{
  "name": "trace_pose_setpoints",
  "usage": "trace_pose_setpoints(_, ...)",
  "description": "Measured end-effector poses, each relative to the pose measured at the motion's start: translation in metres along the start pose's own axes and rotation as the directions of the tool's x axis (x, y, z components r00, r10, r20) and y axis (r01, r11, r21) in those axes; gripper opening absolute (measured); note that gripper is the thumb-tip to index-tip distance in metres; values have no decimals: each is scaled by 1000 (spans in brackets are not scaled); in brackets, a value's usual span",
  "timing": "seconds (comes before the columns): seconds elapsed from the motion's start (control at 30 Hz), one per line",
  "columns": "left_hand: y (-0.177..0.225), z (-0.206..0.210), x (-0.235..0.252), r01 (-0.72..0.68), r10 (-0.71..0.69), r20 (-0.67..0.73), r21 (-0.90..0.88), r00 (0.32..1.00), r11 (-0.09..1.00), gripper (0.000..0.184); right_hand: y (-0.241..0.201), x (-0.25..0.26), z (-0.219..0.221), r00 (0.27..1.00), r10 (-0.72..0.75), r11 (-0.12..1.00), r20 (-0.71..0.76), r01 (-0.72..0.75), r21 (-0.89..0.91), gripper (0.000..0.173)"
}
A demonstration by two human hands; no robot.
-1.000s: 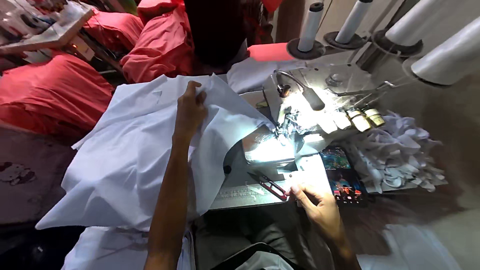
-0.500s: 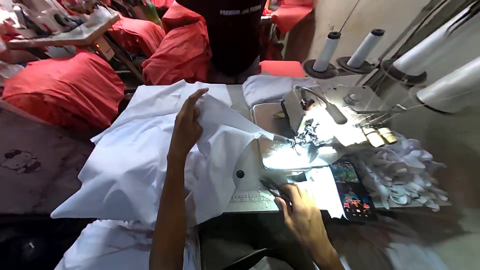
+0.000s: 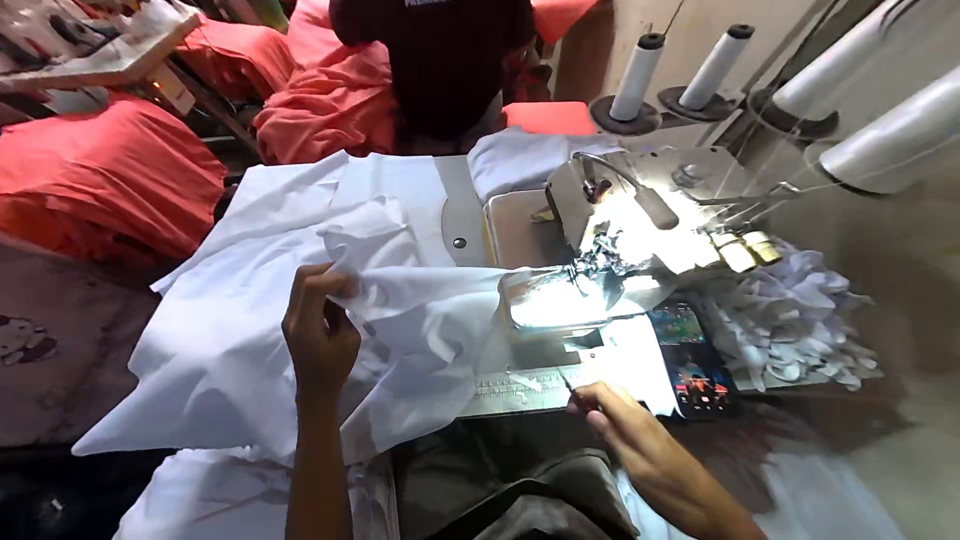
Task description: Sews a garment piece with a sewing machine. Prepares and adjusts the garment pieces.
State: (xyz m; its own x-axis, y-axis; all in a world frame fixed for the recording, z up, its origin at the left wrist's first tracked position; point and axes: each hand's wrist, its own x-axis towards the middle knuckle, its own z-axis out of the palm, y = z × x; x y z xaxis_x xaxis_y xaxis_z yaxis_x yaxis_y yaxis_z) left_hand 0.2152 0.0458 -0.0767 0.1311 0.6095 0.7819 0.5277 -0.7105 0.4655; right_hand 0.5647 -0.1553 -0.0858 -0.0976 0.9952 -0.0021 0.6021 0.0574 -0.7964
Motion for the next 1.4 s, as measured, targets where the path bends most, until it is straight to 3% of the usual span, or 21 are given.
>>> trace_pose_setpoints(0.07,6,-3,-17,-1,1,-42,-3,999,1000,14,-9,3,-22,989,43,896,139,-100,434,41)
trace_pose_setpoints(0.13,15,-5,-29,-17,18,-65,11,998,1000,13,-19,12,-35,973,59,714,223,-197,672,43)
trace_pose_setpoints(0.33,43,-10,-40,-46,48,-99,17,994,999,5,-39,54,-44,959,232,668,165,-280,689,41)
trace_pose_setpoints(0.53,44,-10,-38,14,-10,-97,48,995,999,9,-51,88,-49,942,271,676,199,-334,657,40)
trace_pose_setpoints(0.63,33,-9,-32,46,-46,-93,4,995,999,13,-51,101,-51,916,305,629,260,-399,668,40)
trace_pose_setpoints(0.73,21,-13,-18,103,-104,-64,-18,993,995,16,-47,100,-51,938,236,662,255,-347,664,39)
trace_pose_setpoints(0.83,17,-23,-3,226,-226,1,-29,974,974,26,-39,83,-48,959,45,843,278,-186,504,37)
trace_pose_setpoints(0.93,16,-32,2,296,-289,87,-84,953,952,30,-19,64,-36,941,-88,992,328,54,111,37)
trace_pose_setpoints(1.0,14,-35,-3,269,-258,98,-126,961,955,30,-10,51,-16,963,-55,971,263,113,-210,39)
trace_pose_setpoints(1.13,16,-35,-21,156,-154,25,-169,988,973,25,6,38,35,989,-115,787,-96,32,-617,34)
trace_pose_setpoints(1.3,19,-30,-43,99,-114,-60,-217,992,971,22,-13,38,34,967,-91,690,-239,-111,-715,48)
trace_pose_setpoints(1.4,19,-30,-50,97,-122,-100,-222,988,970,21,-32,39,22,932,-220,718,-289,-46,-694,43)
